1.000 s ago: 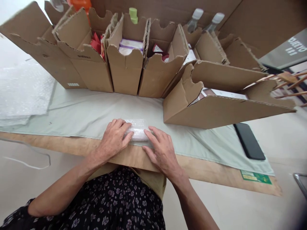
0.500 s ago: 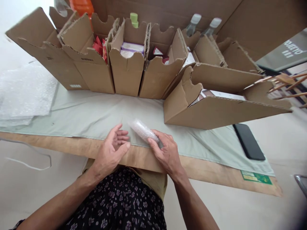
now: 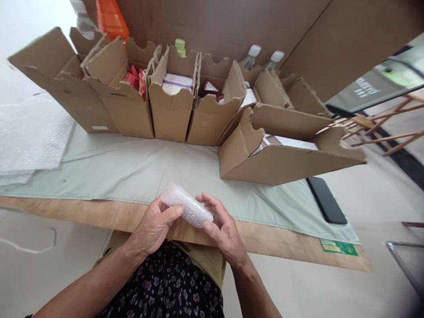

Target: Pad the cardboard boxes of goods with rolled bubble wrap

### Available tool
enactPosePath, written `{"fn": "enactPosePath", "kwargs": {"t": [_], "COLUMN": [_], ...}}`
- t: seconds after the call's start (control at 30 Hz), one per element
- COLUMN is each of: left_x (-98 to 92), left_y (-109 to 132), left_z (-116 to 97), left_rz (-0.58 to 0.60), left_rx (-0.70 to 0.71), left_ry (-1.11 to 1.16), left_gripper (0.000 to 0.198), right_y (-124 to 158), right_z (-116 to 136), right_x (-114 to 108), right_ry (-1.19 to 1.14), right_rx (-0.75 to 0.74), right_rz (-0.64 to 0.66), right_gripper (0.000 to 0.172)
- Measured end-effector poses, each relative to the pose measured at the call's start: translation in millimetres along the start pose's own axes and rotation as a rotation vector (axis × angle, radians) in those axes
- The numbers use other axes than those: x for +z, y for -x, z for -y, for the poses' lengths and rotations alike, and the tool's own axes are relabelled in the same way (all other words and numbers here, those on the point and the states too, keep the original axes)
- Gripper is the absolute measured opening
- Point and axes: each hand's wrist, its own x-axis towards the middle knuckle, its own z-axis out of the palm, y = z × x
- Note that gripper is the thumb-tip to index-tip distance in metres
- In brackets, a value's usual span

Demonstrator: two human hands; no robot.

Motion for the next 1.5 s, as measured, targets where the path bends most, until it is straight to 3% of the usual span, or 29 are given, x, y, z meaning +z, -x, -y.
{"fn": "enactPosePath", "kwargs": {"t": [0.13, 0.3, 0.4, 0.53, 0.57, 0.63, 0.73, 0.87, 1.03, 1.17, 1.3, 1.5], "left_x": [7.7, 17.3, 24.4, 33.7, 34.9, 35.1, 30.3, 23.7, 24.2, 24.9, 24.2, 24.3], "left_y": [-2.5, -14.5, -38.8, -84.2, -93.6, -106.5, -112.4, -111.4, -110.6, -109.4, -109.0, -108.3], "left_z": [3.7, -18.1, -35.7, -31.3, -25.1, -11.7, 0.4, -1.2, -2.0, 0.4, 0.5, -1.2], "left_rz": [0.045, 0.320, 0.390, 0.196, 0.153, 0.125, 0.154, 0.192, 0.234, 0.269, 0.281, 0.290], "left_rx": [0.015, 0.038, 0.175, 0.302, 0.313, 0.332, 0.361, 0.403, 0.475, 0.529, 0.560, 0.572], "left_ry": [-0.091, -0.282, -0.286, -0.536, -0.612, -0.700, -0.743, -0.807, -0.898, -0.949, -0.975, -1.000], "left_gripper": [0.037, 0.048, 0.062, 0.049, 0.046, 0.042, 0.036, 0.034, 0.025, 0.020, 0.019, 0.018], "right_y": [3.5, 8.8, 11.1, -13.3, -25.0, -51.0, -84.8, -113.1, -145.3, -161.6, -162.1, -165.8], "right_z": [4.6, 36.5, 77.3, 139.9, 152.4, 170.6, 183.5, 190.0, 192.4, 190.4, 191.7, 183.2], "right_x": [-2.7, -32.2, -69.7, -126.1, -138.2, -157.0, -167.3, -152.6, -123.6, -119.2, -128.3, -121.2], "right_ry": [-0.141, 0.040, 0.169, 0.362, 0.451, 0.596, 0.797, 1.051, 1.254, 1.284, 1.160, 1.434], "right_rx": [0.076, -0.040, -0.145, -0.315, -0.356, -0.332, -0.142, 0.023, 0.198, 0.196, 0.256, 0.199], "right_rz": [-0.014, -0.139, -0.372, -0.860, -0.908, -0.843, -0.548, -0.230, -0.046, 0.177, 0.167, 0.203], "right_gripper": [0.045, 0.029, 0.025, 0.022, 0.024, 0.028, 0.030, 0.021, 0.017, 0.023, 0.018, 0.019]}}
